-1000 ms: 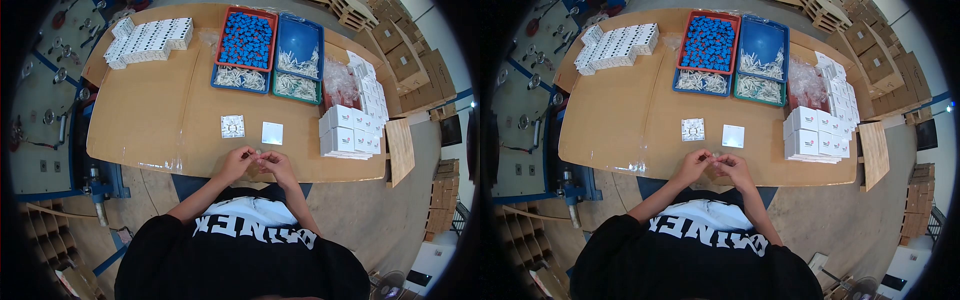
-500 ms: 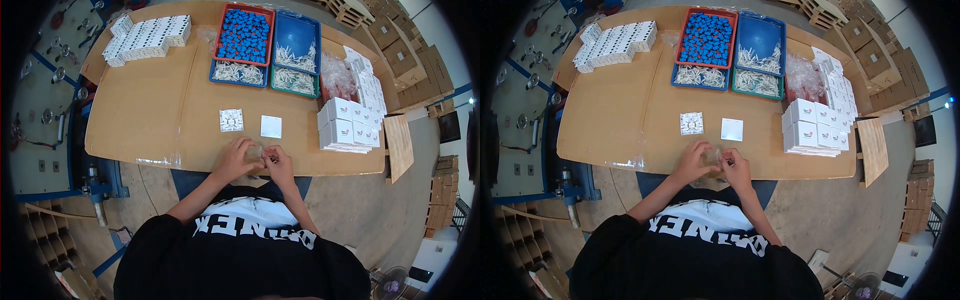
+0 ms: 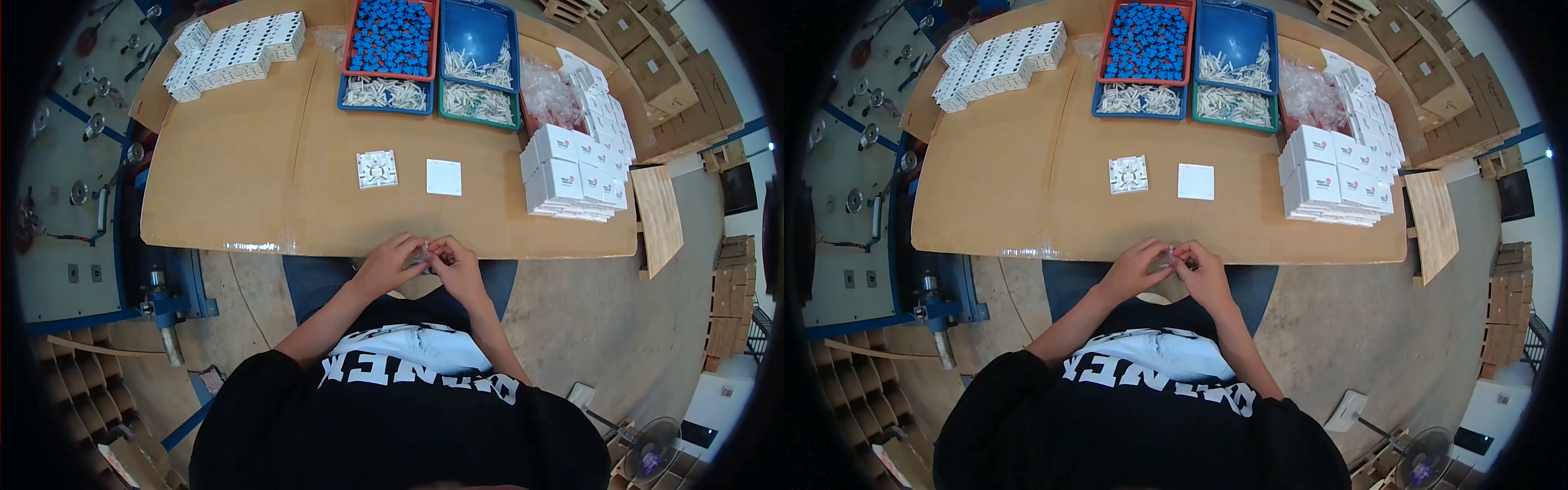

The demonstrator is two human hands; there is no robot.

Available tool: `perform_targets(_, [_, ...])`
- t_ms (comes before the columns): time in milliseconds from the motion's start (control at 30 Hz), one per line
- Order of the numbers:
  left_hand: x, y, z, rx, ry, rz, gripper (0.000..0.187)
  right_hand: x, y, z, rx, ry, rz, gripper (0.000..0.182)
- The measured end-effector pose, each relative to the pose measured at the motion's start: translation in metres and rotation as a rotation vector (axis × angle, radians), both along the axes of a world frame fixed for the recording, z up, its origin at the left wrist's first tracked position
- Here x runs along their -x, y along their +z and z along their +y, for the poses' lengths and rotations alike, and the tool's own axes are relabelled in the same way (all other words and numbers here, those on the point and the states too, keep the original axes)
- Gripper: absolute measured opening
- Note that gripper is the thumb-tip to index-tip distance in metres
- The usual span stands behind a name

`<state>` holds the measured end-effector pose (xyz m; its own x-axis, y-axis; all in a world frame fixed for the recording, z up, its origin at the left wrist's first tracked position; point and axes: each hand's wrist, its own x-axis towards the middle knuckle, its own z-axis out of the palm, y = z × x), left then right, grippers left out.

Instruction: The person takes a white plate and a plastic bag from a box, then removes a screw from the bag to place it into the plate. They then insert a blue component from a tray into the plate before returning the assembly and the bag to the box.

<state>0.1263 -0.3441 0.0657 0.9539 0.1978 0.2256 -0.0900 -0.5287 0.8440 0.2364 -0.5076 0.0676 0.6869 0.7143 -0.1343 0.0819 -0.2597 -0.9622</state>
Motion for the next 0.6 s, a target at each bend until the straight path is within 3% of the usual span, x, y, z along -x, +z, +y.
perform_targets(200, [0.017,-0.004,-0.014,0.063,-0.039,0.072,0.038,0.014,-0.008,-0.016,-0.088,-0.042,0.227,0.008])
perform_targets(433, [0.032,0.005,-0.022,-0.026,-0.029,0.049,0.041,0.024,0.003,-0.028,-0.14,0.038,0.293,0.009])
perform_targets(600, [0.039,0.013,-0.027,-0.028,-0.029,0.016,0.042,0.039,0.03,-0.035,-0.111,0.028,0.193,0.011])
